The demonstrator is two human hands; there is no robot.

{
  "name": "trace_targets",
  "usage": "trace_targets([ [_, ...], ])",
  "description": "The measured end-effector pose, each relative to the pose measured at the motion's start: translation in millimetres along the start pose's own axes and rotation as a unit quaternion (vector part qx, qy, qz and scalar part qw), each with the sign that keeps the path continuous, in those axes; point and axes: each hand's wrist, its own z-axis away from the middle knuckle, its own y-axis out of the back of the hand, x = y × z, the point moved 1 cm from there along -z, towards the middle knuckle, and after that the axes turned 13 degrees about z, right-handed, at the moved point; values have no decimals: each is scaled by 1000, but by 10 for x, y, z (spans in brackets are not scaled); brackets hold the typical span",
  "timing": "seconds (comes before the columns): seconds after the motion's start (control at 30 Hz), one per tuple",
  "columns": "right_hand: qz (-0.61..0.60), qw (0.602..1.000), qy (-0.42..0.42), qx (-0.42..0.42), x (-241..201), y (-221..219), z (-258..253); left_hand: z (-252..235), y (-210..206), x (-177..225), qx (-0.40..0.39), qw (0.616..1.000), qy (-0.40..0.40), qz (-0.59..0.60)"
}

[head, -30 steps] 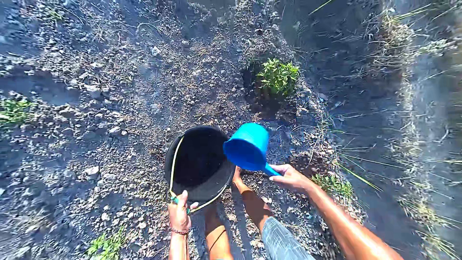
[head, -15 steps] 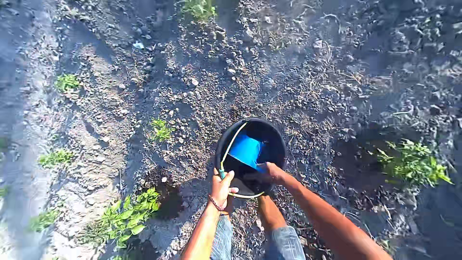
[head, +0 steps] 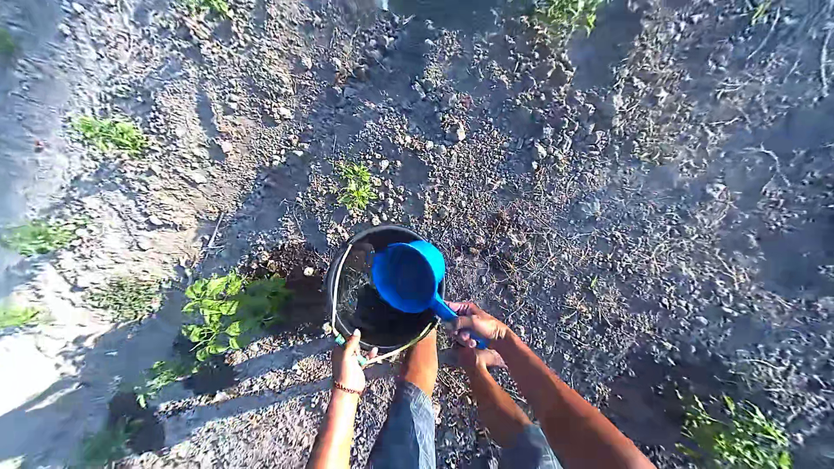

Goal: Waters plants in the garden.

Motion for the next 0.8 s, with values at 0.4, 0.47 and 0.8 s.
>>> trace_targets([
  [0.4,188,947,-85,247,-1120,117,-1125,-577,931,534,162,982,49,80],
  [0.47,217,934,-111,261,-1213,199,-1139,-560,1038,623,176,979,58,88],
  [0.8,302,881,-155,330,-1825,430,-912,-440,1136,650,189,977,98,-32],
])
